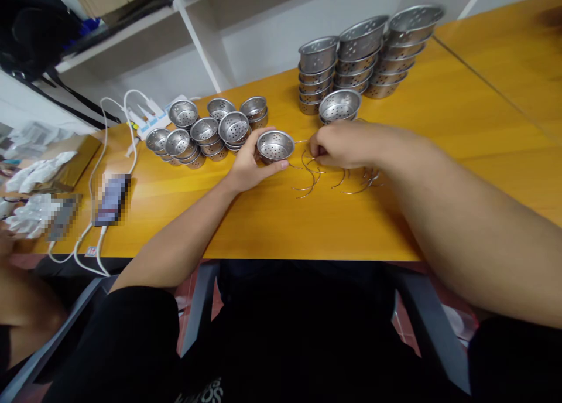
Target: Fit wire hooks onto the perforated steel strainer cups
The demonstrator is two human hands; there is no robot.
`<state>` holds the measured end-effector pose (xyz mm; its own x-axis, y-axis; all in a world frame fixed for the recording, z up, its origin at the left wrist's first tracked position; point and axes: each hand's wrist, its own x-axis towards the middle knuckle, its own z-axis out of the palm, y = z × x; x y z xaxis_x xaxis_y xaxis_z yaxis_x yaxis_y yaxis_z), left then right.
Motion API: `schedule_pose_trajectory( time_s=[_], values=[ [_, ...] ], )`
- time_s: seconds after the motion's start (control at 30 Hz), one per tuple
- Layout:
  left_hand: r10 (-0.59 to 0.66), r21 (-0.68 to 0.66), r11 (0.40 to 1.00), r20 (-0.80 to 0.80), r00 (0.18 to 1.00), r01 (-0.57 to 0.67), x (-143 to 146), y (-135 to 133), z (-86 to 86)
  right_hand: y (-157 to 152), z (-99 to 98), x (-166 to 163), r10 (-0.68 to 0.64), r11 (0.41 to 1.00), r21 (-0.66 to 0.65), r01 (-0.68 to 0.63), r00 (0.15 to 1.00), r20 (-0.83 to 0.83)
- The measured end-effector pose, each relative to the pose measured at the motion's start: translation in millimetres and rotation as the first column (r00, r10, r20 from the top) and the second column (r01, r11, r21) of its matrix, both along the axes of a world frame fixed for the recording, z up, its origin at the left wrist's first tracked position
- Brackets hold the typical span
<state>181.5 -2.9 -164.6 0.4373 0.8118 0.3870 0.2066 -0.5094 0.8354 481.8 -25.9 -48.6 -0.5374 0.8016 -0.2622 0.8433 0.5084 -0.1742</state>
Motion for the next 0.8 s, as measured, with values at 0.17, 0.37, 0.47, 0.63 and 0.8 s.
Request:
schedule_pose_trajectory(
  time_s=[0.17, 0.37, 0.47, 0.63, 0.8],
  values=[
    [-0.007, 0.034, 0.999, -0.039, 0.999, 0.008, -3, 2, -3.6, -4, -0.7, -14, -0.040, 0.999, 0.026, 0.037, 0.993, 0.113],
    [0.018, 0.094, 0.995, -0.074, 0.997, -0.011, -5, 2, -6.3, -9, 4.4, -27, 0.019, 0.999, 0.031, -0.027, 0.972, 0.236],
    [0.017, 0.097, 0.995, -0.061, 0.998, -0.011, -6, 3, -7.6, -8, 4.4, -27, 0.019, 1.000, 0.017, -0.024, 0.972, 0.233],
    [-0.019, 0.100, 0.995, -0.061, 0.998, 0.025, -7, 7, -11.0, -9, 6.3, -27, 0.029, 0.999, 0.005, -0.031, 0.975, 0.219],
    [-0.005, 0.090, 0.996, -0.032, 0.999, 0.008, -7, 6, -8.8, -13, 10.5, -31, 0.020, 1.000, -0.003, -0.020, 0.965, 0.262]
  ],
)
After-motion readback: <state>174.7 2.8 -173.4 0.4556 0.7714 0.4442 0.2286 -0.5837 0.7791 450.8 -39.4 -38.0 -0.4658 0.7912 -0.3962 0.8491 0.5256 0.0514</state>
